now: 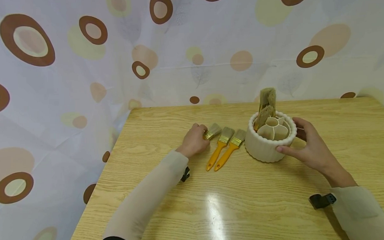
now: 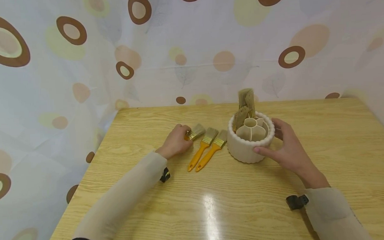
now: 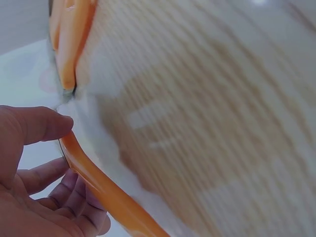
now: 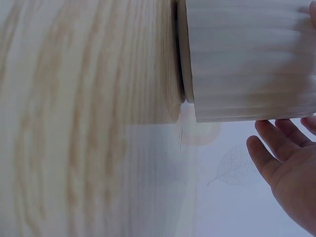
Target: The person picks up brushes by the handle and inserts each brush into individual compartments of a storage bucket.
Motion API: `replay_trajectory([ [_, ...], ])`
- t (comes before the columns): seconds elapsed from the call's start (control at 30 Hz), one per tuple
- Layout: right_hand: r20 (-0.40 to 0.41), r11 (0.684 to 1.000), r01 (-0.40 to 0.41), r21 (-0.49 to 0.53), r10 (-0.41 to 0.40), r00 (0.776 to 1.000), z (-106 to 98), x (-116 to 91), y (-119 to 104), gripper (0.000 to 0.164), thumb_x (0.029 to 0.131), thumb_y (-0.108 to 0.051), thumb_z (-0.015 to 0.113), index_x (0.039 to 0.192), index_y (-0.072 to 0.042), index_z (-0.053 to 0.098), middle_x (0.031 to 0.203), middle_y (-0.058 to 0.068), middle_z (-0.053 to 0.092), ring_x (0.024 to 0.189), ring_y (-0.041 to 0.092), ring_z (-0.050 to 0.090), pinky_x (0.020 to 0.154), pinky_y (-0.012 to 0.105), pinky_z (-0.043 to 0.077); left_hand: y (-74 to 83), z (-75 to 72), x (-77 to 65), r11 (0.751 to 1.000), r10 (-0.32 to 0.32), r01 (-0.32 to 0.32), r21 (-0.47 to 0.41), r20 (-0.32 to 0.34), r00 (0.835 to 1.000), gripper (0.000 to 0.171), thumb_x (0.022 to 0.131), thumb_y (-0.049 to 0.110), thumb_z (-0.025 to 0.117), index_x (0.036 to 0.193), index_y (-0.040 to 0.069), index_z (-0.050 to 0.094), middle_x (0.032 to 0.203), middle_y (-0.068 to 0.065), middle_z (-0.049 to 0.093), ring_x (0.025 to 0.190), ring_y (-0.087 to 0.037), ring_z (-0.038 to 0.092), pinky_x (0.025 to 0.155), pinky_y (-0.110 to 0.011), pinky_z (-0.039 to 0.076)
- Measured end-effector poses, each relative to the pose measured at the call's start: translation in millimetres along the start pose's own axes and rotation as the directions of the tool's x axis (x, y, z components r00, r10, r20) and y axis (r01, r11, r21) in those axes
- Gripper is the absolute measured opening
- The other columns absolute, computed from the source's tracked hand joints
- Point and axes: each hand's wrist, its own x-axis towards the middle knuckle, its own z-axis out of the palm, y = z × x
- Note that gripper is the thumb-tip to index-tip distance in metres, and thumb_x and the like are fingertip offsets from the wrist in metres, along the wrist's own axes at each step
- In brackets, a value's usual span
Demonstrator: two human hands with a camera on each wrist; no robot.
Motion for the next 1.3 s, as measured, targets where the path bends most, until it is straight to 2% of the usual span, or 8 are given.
replay_trajectory([
  [0.27, -0.007, 1.0, 0.023, -0.001, -0.023, 1.0, -0.5, 0.7, 2.5, 0.096, 0.073, -0.007, 0.082, 0.15, -0.014, 0.024, 0.143, 0.012, 0.032, 0.122, 0.036, 0.041, 0.085, 0.006, 0.032, 0.1, -2.0, -2.6, 1.0, 0.013, -0.013, -0.018, -0.019, 1.0, 0.046, 0.086, 0.015, 0.064, 0.129, 0.002, 0.055, 0.114, -0.012, 0.051, 0.089, -0.02, 0.051, 0.082, -0.032, 0.047],
  [0.57, -0.018, 0.999, 0.046, -0.007, -0.046, 0.999, -0.7, 1.0, -0.2, 0.094, 0.073, -0.004, 0.082, 0.149, -0.015, 0.027, 0.141, 0.009, 0.035, 0.117, 0.013, 0.041, 0.087, 0.009, 0.033, 2.2, -3.4, -9.9, 0.998, 0.038, -0.039, -0.041, -0.028, 0.999, 0.045, 0.086, 0.014, 0.064, 0.129, 0.001, 0.055, 0.111, -0.012, 0.051, 0.088, -0.019, 0.05, 0.08, -0.033, 0.046],
  [0.67, -0.022, 0.999, 0.051, -0.006, -0.051, 0.998, -0.5, 1.4, 0.3, 0.094, 0.072, -0.004, 0.082, 0.149, -0.014, 0.028, 0.141, 0.009, 0.035, 0.116, 0.01, 0.041, 0.087, 0.008, 0.033, 2.3, -3.0, -11.6, 0.998, 0.045, -0.047, -0.047, -0.033, 0.998, 0.045, 0.086, 0.014, 0.064, 0.129, 0.001, 0.055, 0.11, -0.011, 0.051, 0.086, -0.019, 0.049, 0.078, -0.032, 0.046],
  [1.13, -0.013, 1.0, 0.007, 0.001, -0.007, 1.0, -0.9, -0.4, -1.8, 0.093, 0.075, -0.009, 0.081, 0.148, -0.013, 0.024, 0.143, 0.011, 0.03, 0.123, 0.037, 0.04, 0.085, 0.01, 0.034, 8.7, -3.4, -19.4, 0.994, 0.081, -0.084, -0.064, -0.058, 0.995, 0.047, 0.086, 0.012, 0.063, 0.13, 0.002, 0.053, 0.109, -0.011, 0.05, 0.079, -0.017, 0.047, 0.068, -0.028, 0.043],
  [1.23, -0.009, 1.0, -0.013, -0.003, 0.013, 1.0, -1.1, -1.0, -2.0, 0.092, 0.076, -0.011, 0.081, 0.147, -0.013, 0.022, 0.143, 0.011, 0.03, 0.125, 0.038, 0.039, 0.086, 0.014, 0.034, 9.7, -2.8, -20.2, 0.993, 0.088, -0.093, -0.067, -0.074, 0.993, 0.047, 0.085, 0.011, 0.063, 0.13, 0.002, 0.054, 0.109, -0.011, 0.05, 0.079, -0.017, 0.047, 0.067, -0.028, 0.043],
  [1.3, -0.007, 1.0, -0.023, -0.007, 0.023, 1.0, -1.4, -1.2, -2.4, 0.092, 0.076, -0.012, 0.081, 0.147, -0.012, 0.022, 0.142, 0.011, 0.031, 0.125, 0.038, 0.038, 0.091, 0.022, 0.035, 10.5, -2.4, -20.8, 0.993, 0.09, -0.096, -0.071, -0.081, 0.993, 0.047, 0.085, 0.01, 0.064, 0.13, 0.002, 0.054, 0.109, -0.011, 0.05, 0.079, -0.018, 0.048, 0.067, -0.028, 0.043],
])
